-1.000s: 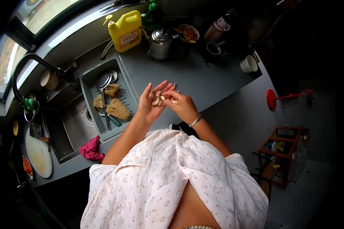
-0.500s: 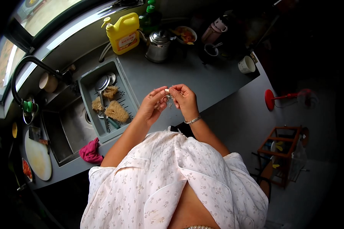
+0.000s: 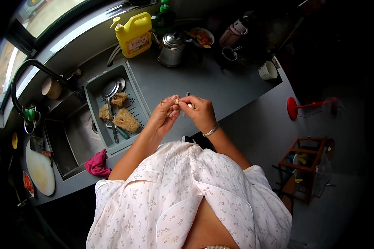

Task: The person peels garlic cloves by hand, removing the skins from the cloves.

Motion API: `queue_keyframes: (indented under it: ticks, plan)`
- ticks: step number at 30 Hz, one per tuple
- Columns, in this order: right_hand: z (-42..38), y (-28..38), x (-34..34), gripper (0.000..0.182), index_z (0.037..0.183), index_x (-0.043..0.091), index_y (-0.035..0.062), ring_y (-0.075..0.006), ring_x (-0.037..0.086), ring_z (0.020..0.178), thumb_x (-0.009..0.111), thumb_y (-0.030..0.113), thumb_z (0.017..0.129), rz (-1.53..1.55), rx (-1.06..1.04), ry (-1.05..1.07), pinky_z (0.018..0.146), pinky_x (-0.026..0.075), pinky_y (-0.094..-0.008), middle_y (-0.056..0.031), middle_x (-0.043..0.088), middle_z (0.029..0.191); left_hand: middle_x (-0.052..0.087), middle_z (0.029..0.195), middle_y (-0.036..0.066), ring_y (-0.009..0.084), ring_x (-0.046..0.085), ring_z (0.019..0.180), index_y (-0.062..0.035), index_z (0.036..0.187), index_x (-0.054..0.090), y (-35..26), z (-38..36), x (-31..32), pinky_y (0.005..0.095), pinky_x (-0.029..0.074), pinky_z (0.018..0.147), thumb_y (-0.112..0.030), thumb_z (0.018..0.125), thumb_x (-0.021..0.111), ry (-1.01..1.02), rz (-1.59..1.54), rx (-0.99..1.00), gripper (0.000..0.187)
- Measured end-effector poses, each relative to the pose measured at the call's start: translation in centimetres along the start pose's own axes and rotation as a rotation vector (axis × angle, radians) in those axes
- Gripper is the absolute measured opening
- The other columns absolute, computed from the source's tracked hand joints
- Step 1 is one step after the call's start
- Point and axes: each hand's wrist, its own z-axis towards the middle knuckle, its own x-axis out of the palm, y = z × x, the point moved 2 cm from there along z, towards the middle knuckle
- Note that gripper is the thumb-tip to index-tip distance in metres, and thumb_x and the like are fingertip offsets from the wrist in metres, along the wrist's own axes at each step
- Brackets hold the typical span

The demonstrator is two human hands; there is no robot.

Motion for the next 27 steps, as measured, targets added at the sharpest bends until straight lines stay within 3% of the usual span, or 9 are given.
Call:
queue_keyframes:
  ticks: [6,13,15,19,21,25,27]
  plan:
    - [-0.1,0.3,0.1,0.011,0.081,0.061,0.0075,-0.0284,0.065,0.062,0.069,0.015,0.079,-0.124,-0.155,-0.032,0.055,0.051,-0.0349,-0.0109,0.066,0.071,0.060,0.081,0.004,0.0063,0.056,0.062,0.0004,0.096,0.060,0.2,-0.2,0.3,0.0149,0.048,0.050,-0.010,0.089,0.064,-0.032,0.007,0.007,0.013]
    - [-0.1,-0.2,0.4,0.010,0.081,0.059,0.0051,-0.0243,0.065,0.060,0.068,0.009,0.079,-0.172,-0.231,-0.015,0.055,0.052,-0.0311,-0.0088,0.066,0.072,0.062,0.084,0.005,0.0063,0.059,0.064,-0.0004,0.097,0.060,0.2,0.0,0.0,0.0137,0.052,0.053,-0.011,0.089,0.064,0.002,0.036,-0.034,0.014]
    - [0.0,-0.5,0.4,0.010,0.083,0.059,0.0056,-0.0279,0.066,0.062,0.067,0.012,0.080,-0.119,-0.163,-0.043,0.056,0.052,-0.0342,-0.0109,0.066,0.073,0.062,0.084,0.004,0.0064,0.060,0.065,-0.0006,0.096,0.060,0.3,-0.2,0.1,0.0144,0.053,0.054,-0.012,0.090,0.064,-0.010,0.045,-0.035,0.014]
    - [-0.1,-1.5,0.4,0.010,0.086,0.060,0.0037,-0.0270,0.067,0.064,0.065,0.011,0.082,0.044,-0.035,-0.052,0.057,0.053,-0.0328,-0.0113,0.067,0.074,0.063,0.086,0.002,0.0066,0.061,0.067,-0.0013,0.100,0.061,0.3,-0.7,1.4,0.0157,0.056,0.060,-0.015,0.090,0.064,-0.048,0.077,-0.030,0.018]
    - [0.0,-1.4,0.3,0.011,0.088,0.061,0.0019,-0.0257,0.068,0.065,0.064,0.012,0.083,0.130,0.080,-0.024,0.058,0.053,-0.0317,-0.0125,0.068,0.074,0.063,0.086,0.002,0.0063,0.061,0.067,-0.0012,0.104,0.060,0.1,-0.8,1.3,0.0154,0.055,0.062,-0.016,0.089,0.065,-0.033,0.126,-0.023,0.021]
    - [0.1,-1.4,0.2,0.012,0.087,0.062,0.0007,-0.0242,0.068,0.064,0.063,0.012,0.084,0.019,0.059,-0.035,0.059,0.053,-0.0312,-0.0129,0.068,0.073,0.064,0.088,0.002,0.0053,0.059,0.068,0.0002,0.115,0.059,-0.3,-1.2,1.8,0.0145,0.052,0.065,-0.015,0.088,0.066,0.047,0.330,0.013,0.032]
    - [0.1,-1.7,0.2,0.013,0.086,0.063,-0.0003,-0.0197,0.068,0.062,0.063,0.012,0.085,0.109,0.190,-0.041,0.058,0.052,-0.0295,-0.0110,0.068,0.070,0.065,0.088,0.002,0.0053,0.059,0.068,0.0010,0.116,0.058,-0.2,-1.1,1.5,0.0147,0.051,0.065,-0.013,0.088,0.066,0.064,0.330,0.020,0.033]
